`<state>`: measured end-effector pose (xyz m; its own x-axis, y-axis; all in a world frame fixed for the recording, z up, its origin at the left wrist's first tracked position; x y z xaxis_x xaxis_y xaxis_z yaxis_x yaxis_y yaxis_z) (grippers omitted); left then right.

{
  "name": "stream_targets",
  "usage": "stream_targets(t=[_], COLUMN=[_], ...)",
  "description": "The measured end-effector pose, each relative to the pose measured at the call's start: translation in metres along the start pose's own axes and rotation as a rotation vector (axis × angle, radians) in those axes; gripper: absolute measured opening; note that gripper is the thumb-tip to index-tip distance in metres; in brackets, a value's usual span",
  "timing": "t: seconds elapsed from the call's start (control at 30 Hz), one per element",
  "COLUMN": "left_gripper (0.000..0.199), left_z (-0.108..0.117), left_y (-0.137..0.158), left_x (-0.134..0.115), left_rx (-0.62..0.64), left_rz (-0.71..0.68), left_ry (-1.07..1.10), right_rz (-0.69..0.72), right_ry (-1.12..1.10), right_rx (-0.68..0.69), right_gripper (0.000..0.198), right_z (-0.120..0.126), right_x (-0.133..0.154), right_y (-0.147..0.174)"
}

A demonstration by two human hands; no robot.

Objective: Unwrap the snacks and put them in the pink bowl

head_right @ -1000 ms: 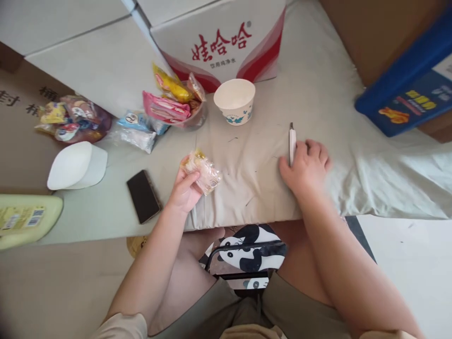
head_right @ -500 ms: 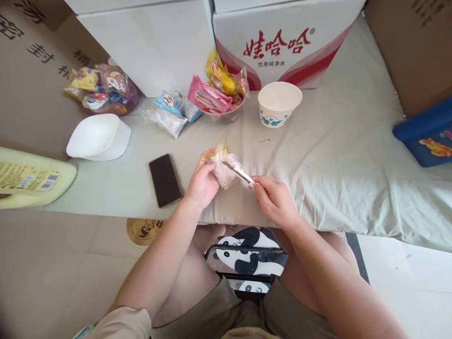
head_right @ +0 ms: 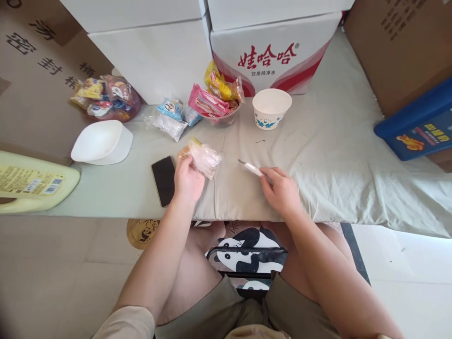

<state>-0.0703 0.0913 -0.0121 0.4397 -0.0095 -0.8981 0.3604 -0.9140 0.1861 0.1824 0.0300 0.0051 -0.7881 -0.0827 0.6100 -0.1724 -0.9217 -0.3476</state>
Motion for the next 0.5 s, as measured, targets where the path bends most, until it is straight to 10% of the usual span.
stream_targets(t=[0.13, 0.23, 0.37, 0.5], left_gripper=[0.037, 0.038, 0.039, 0.033], left_z=[-0.023, -0.042, -0.055, -0.053], left_y=[0.026, 0.045, 0.053, 0.047], left_x=[0.033, 0.035, 0.011, 0.014], left_rx=[0.174, 0.297, 0.313, 0.311], left_rz=[0.098, -0.084, -0.505, -0.466], left_ry=[-0.192, -0.425, -0.673, -0.694], right_rz=[-0.013, 0.054, 0.246, 0.314], right_ry=[0.205, 0.204, -0.031, -0.136], right_rx=[-0.166, -0.24, -0.126, 0.005], right_gripper=[0.034, 0.031, 0.025, 0.026], right_z=[0.02, 0.023, 0.002, -0.016], right_x=[-0.015, -0.008, 0.021, 0.037], right_y=[-0.014, -0.015, 0.0, 0.012])
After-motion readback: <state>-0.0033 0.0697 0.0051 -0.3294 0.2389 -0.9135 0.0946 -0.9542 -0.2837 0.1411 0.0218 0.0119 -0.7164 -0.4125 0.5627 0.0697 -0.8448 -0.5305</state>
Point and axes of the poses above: each hand's wrist, its own y-axis away from the middle knuckle, its own z-axis out of the back of the hand, x = y × z, the point moved 9 cm from there along -y, towards the middle knuckle, and after that the axes turned 13 degrees about -x, right-handed, at the moved point
